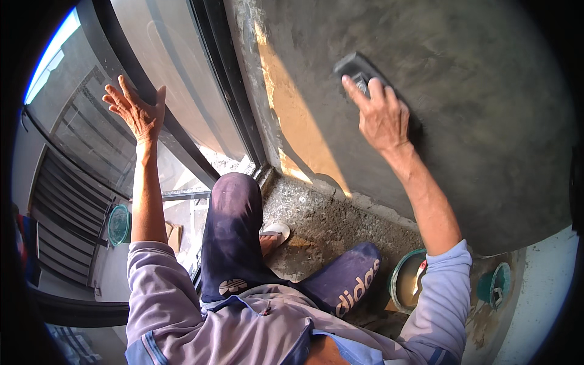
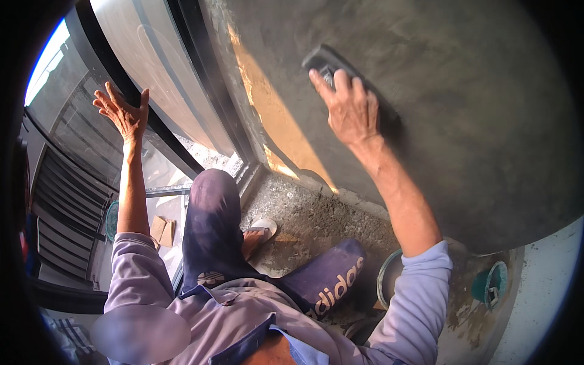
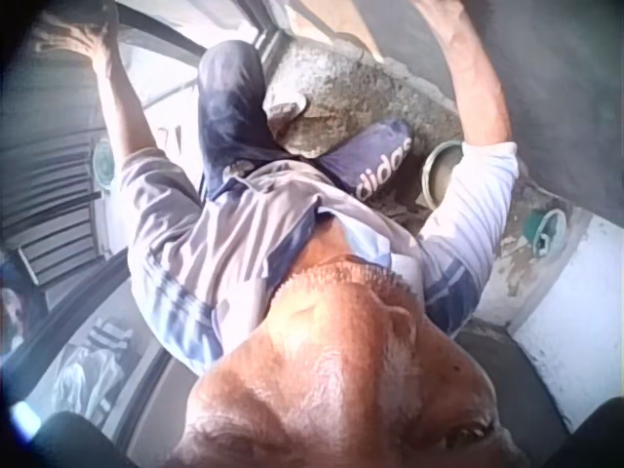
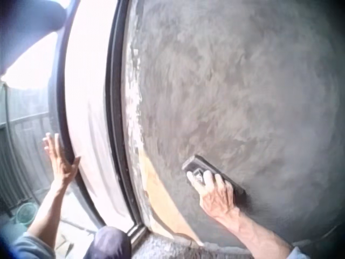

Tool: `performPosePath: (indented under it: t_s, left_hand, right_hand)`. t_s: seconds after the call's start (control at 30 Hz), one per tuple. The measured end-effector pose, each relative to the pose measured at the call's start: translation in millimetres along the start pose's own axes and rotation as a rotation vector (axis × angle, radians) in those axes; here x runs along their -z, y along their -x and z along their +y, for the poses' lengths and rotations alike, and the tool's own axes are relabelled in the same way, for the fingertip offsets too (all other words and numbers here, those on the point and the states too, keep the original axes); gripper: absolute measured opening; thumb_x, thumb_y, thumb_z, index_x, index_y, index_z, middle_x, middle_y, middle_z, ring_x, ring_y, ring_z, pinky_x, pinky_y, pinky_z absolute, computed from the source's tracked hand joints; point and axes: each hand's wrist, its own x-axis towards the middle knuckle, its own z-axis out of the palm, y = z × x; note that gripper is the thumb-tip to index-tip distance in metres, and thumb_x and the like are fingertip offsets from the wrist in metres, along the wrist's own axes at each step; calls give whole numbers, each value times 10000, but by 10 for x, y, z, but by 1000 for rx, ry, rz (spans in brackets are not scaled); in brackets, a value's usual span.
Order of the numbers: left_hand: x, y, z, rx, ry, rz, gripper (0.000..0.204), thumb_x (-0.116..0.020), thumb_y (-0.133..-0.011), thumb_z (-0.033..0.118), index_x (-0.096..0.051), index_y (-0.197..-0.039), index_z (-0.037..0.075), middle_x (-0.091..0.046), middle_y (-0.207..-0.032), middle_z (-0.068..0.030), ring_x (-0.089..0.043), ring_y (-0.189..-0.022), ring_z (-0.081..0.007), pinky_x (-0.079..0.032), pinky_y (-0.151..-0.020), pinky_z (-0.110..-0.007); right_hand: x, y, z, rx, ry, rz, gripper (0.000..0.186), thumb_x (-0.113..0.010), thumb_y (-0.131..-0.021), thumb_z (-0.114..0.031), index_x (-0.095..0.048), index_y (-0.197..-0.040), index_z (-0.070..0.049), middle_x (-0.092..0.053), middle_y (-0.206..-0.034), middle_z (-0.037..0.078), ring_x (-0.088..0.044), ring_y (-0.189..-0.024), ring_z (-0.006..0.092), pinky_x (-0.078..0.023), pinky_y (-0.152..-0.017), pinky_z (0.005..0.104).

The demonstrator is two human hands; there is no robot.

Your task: The person scoops plaster from a bucket onto a float using a trowel, applies it to a wall, and smoothes the surface with the float, occasionally using a brush to apply water to the plaster.

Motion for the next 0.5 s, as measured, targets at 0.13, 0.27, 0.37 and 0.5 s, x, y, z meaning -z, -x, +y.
performPosePath:
  t_s: [0.13,0.27,0.37,0.5]
  left_hand:
    - [-125,35,-71,-85,18,6,1135,-785,-797,367,-53,-1643,175,135,-1694,-175,217,-1540,-375,162,-1184,-630]
    - [-153,61,-64,-76,-17,5,1085,-711,-829,277,-2,-1641,155,126,-1692,-194,234,-1532,-402,183,-1155,-660]
    - [-152,63,-25,-58,39,45,1099,-711,-769,226,-46,-1642,156,72,-1698,-192,224,-1536,-401,183,-1154,-663]
    - [-142,49,-8,-17,12,53,1136,-707,-681,184,-93,-1637,163,17,-1699,-185,172,-1546,-424,118,-1166,-693]
  right_hand:
    - [312,-1224,383,-153,58,85,523,-628,-790,-44,-690,-1284,-207,-595,-949,127,-655,-703,327,-573,-611,460]
    - [176,-1447,118,96,5,262,537,-649,-780,-58,-682,-1293,-213,-604,-934,126,-690,-693,318,-598,-597,457]
    - [-163,-524,-450,174,42,-193,507,-626,-881,-73,-632,-1376,-180,-571,-986,87,-649,-743,237,-620,-621,351]
    - [-223,57,-660,264,-10,-407,518,-621,-870,-43,-640,-1367,-189,-564,-983,83,-644,-734,232,-624,-610,359]
